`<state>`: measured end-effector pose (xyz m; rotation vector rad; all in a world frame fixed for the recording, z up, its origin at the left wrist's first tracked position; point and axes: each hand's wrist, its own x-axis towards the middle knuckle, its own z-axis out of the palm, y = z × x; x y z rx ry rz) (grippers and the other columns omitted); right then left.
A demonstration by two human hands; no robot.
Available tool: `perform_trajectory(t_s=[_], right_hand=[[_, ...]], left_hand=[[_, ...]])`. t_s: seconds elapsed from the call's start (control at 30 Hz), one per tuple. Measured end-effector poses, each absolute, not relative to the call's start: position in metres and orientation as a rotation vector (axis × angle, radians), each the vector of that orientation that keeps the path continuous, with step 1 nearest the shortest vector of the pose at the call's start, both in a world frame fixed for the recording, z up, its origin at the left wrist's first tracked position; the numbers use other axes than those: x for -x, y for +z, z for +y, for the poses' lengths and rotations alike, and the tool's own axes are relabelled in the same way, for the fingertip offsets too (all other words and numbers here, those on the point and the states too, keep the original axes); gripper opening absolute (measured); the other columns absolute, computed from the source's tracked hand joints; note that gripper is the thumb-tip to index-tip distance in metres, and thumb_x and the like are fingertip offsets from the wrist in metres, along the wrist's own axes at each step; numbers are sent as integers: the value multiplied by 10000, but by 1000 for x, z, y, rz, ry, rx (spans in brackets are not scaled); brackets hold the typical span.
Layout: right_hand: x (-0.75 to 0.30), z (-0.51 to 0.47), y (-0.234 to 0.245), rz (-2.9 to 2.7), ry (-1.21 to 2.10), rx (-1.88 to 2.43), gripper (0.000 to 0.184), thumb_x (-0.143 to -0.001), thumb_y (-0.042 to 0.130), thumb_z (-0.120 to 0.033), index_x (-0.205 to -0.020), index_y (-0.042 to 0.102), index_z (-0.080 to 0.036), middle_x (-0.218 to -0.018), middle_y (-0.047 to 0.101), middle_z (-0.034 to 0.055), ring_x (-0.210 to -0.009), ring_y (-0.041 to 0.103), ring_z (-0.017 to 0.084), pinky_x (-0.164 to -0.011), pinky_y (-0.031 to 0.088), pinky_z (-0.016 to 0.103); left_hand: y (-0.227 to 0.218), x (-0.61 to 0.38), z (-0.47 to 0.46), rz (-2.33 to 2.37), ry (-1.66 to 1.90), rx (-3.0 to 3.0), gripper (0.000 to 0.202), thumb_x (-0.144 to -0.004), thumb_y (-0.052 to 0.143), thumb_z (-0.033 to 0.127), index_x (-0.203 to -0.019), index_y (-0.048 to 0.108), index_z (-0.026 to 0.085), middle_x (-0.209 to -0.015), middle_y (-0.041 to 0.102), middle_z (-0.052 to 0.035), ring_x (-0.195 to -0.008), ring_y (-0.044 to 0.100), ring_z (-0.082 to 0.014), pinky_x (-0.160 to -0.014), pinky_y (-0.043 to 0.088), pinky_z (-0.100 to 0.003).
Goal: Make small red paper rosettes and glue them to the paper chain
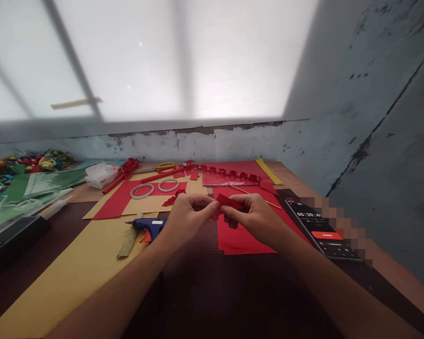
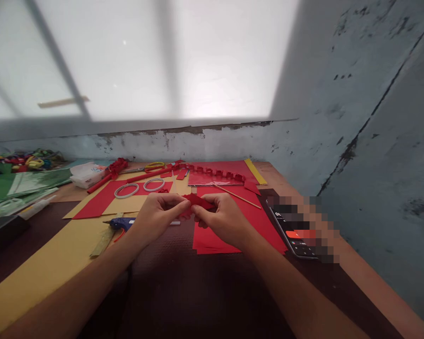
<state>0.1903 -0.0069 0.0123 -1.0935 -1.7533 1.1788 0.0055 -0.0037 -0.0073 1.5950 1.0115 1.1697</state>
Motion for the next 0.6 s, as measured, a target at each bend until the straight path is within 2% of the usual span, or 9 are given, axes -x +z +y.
perform_trajectory(t_s=[0.23,0.4,0.6], right_hand=[[-189,-5,12,-1600,1221,1059,107,-789,700,-283,-760,685,-181,-672,657,7,-635,591,140,-640,489,287],[-190,-2,10,-1535,1240,1004,180,-822,685,-327,-724,654,-179,-709,649,13,-652,605,139,-644,500,291],[-190,-2,10,-1592,1251,983,199,-855,646,-333,-733,671,-179,-719,661,25,-654,602,143,-653,505,296]], left_hand=[[-4,-6,-4,1086,1214,-1599,267,-860,683,398,-796,759,150,-702,743,-48,-639,681,-158,-596,514,-229],[-5,-6,-4,1028,1198,-1556,226,-831,715,337,-702,711,152,-650,711,-24,-608,661,-134,-593,504,-211],[-4,-6,-4,1011,1198,-1564,183,-841,686,277,-720,747,154,-674,724,-27,-608,646,-122,-578,487,-200]])
